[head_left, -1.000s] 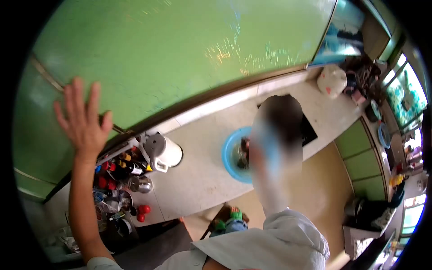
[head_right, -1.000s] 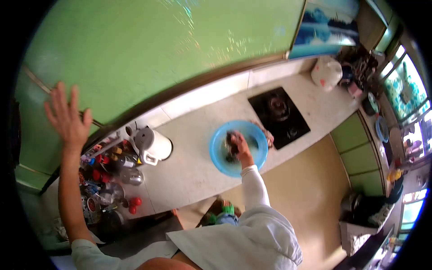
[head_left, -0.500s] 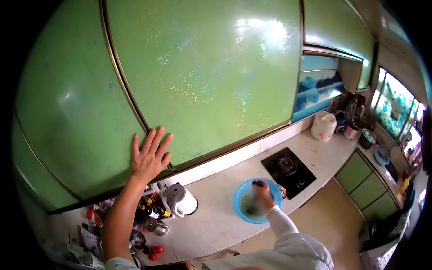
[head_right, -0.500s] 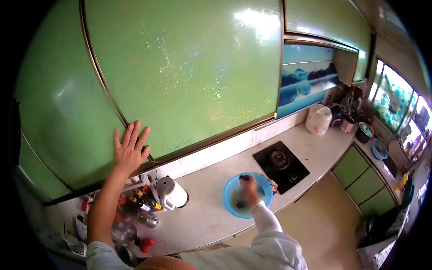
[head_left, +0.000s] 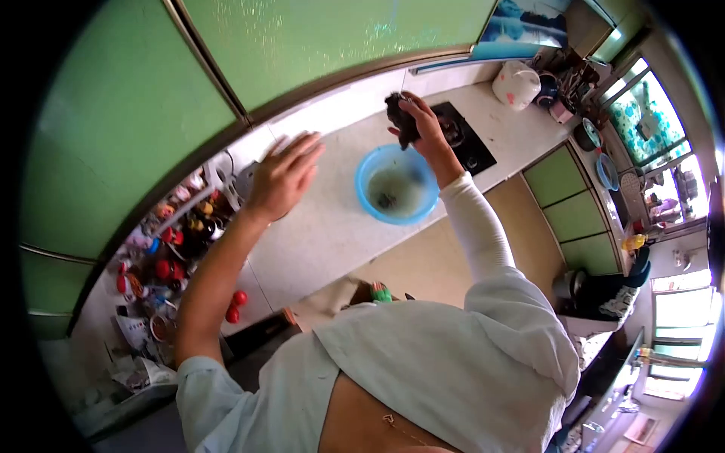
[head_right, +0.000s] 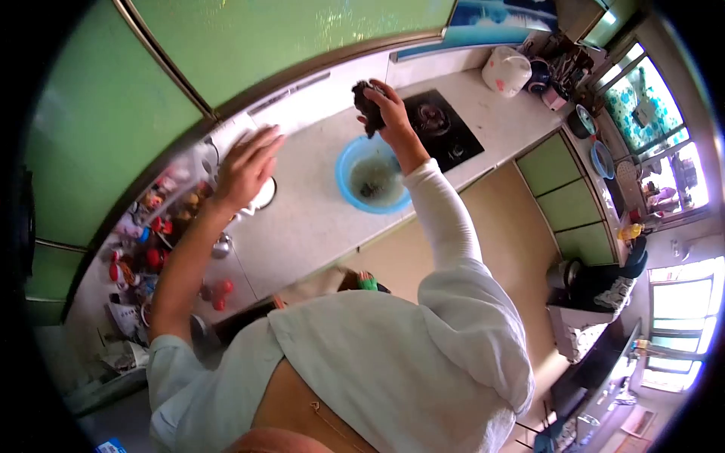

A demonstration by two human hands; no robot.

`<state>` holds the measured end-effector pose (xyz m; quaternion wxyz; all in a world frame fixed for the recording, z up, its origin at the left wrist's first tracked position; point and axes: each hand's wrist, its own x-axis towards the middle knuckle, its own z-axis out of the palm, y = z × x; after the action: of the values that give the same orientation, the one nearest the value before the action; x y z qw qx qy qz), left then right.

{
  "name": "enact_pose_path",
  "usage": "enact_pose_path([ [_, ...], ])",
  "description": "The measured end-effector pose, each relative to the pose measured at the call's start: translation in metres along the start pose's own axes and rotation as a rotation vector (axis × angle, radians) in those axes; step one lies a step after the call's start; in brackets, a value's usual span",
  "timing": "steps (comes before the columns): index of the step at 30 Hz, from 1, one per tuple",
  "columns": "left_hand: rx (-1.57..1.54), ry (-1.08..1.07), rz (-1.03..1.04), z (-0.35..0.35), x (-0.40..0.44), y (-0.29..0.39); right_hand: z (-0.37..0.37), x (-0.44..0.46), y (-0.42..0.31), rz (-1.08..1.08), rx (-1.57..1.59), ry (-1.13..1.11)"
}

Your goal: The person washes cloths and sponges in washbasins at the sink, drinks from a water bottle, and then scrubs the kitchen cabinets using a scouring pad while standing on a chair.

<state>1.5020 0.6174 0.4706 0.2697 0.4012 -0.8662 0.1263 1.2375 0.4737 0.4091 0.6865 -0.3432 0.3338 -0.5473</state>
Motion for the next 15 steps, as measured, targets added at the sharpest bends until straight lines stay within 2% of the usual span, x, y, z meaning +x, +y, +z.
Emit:
enact_pose_path([
  [1, -0.185, 0.011, -0.131, 0.031, -0.006, 0.010, 0.002, 0.002, 0.005, -0.006, 0.005, -0.046],
  [3, -0.614, 0.203, -0.400, 0.083, 0.004, 0.026, 0.008, -0.001, 0.016, -0.002, 0.011, -0.096],
  [4, -1.063, 0.199, -0.739, 0.098, 0.017, 0.035, 0.014, -0.006, 0.020, 0.015, 0.010, -0.093],
  [6, -1.459, 0.215, -1.090, 0.127, 0.045, 0.041, 0.024, -0.020, 0.027, 0.092, 0.054, -0.130],
  [7, -1.580, 0.336, -1.221, 0.125, 0.063, 0.056, 0.030, -0.028, 0.030, 0.111, 0.078, -0.105],
  [8, -1.772, 0.297, -1.070, 0.169, 0.062, 0.045, 0.028, -0.021, 0.045, 0.022, 0.139, -0.114],
  [10, -1.539, 0.473, -1.019, 0.175, 0.075, 0.065, 0.045, -0.028, 0.051, -0.115, 0.194, 0.042],
  [12, -1.467, 0.317, -1.052, 0.172, 0.078, 0.062, 0.048, -0.026, 0.056, -0.216, 0.095, 0.106],
  [13, -1.207, 0.260, -0.922, 0.210, 0.069, 0.046, 0.043, -0.023, 0.060, -0.255, 0.033, 0.180],
  [15, -0.841, 0.060, -0.797, 0.227, 0.069, 0.027, 0.029, -0.008, 0.067, -0.300, -0.059, 0.292],
])
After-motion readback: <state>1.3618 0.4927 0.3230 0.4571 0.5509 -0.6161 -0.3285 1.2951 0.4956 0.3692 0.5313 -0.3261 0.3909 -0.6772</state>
